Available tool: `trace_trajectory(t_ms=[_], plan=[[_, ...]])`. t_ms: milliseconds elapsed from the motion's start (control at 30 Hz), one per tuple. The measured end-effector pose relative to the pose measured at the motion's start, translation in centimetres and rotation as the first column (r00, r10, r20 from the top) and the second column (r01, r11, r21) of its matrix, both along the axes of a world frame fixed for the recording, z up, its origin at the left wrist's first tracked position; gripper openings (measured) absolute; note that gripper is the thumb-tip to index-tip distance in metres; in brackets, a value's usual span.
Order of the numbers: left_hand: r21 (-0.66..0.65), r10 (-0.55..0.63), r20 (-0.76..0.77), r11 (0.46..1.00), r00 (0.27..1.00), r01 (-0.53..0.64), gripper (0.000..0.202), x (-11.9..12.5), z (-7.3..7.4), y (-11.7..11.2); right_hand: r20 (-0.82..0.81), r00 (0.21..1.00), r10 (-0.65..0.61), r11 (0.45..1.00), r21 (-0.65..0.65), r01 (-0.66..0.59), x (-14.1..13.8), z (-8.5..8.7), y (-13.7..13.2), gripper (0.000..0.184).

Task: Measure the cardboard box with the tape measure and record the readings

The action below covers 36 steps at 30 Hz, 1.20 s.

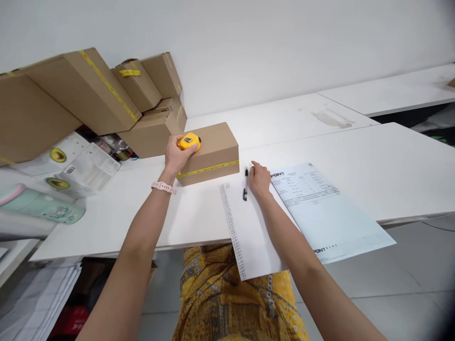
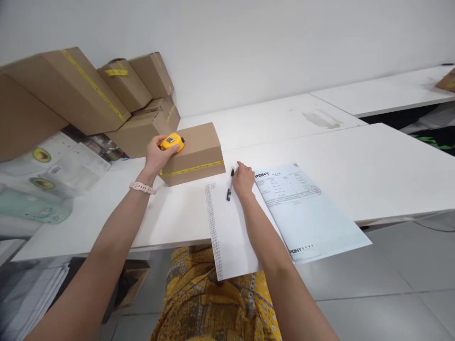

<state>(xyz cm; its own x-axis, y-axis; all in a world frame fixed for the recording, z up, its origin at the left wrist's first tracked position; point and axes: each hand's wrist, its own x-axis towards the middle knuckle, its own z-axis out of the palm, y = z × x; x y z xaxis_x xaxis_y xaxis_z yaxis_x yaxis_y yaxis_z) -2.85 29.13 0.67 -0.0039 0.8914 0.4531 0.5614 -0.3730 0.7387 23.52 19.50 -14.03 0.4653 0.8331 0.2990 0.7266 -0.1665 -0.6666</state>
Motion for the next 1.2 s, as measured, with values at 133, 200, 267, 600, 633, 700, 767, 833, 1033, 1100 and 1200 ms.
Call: trace_trajectory(t_ms=[133,200,267,600,633,700,767,833,1033,1100,1200], plan=[[-0.038,-0.160,0.341,0.982,0.926,0.184,0.047,0.9,0.6,-3.8,-0.170,0.983,-0.066,0.935,0.334,0.120,-0.8,2.3,-1.0,0.045],[-0.097,-0.289,0.471,0.922,0.833,0.375,0.045,1.3,1.2,-6.8,-0.275,0.961,0.031,0.878,0.467,0.105,-1.8,4.7,-2.1,0.042],[-0.153,-0.367,0.518,0.849,0.773,0.506,0.046,1.5,1.6,-9.8,-0.438,0.868,0.233,0.890,0.457,-0.009,-3.1,7.7,-3.6,0.043],[-0.323,-0.367,0.489,0.766,0.791,0.556,0.056,0.3,1.4,-13.6,-0.874,0.317,0.369,0.803,0.128,-0.581,-5.2,14.5,-6.2,0.054],[-0.320,-0.353,0.501,0.773,0.790,0.548,0.055,-0.4,1.6,-13.4,-0.866,0.333,0.372,0.815,0.133,-0.565,-4.8,14.7,-5.9,0.052],[-0.290,-0.308,0.528,0.810,0.791,0.509,0.050,-2.0,2.4,-12.3,-0.827,0.380,0.414,0.837,0.182,-0.516,-3.6,15.5,-4.8,0.047],[-0.251,-0.246,0.557,0.860,0.793,0.444,0.043,-4.2,3.5,-10.5,-0.772,0.449,0.451,0.861,0.243,-0.447,-2.0,16.7,-3.0,0.042],[-0.245,-0.182,0.580,0.891,0.794,0.382,0.038,-6.6,4.5,-8.1,-0.738,0.534,0.412,0.905,0.261,-0.336,-0.5,17.9,-0.5,0.041],[-0.312,-0.010,0.688,0.899,0.725,0.308,0.026,-11.3,5.3,-1.2,-0.770,0.603,0.209,0.974,0.108,-0.201,0.7,17.4,7.2,0.035],[-0.360,0.049,0.707,0.883,0.705,0.300,0.024,-11.8,4.7,0.0,-0.758,0.627,0.179,0.980,0.080,-0.183,0.1,16.2,8.9,0.036],[-0.389,0.089,0.709,0.877,0.699,0.283,0.025,-12.1,3.5,1.2,-0.745,0.651,0.146,0.987,0.064,-0.148,-0.9,14.7,10.5,0.039]])
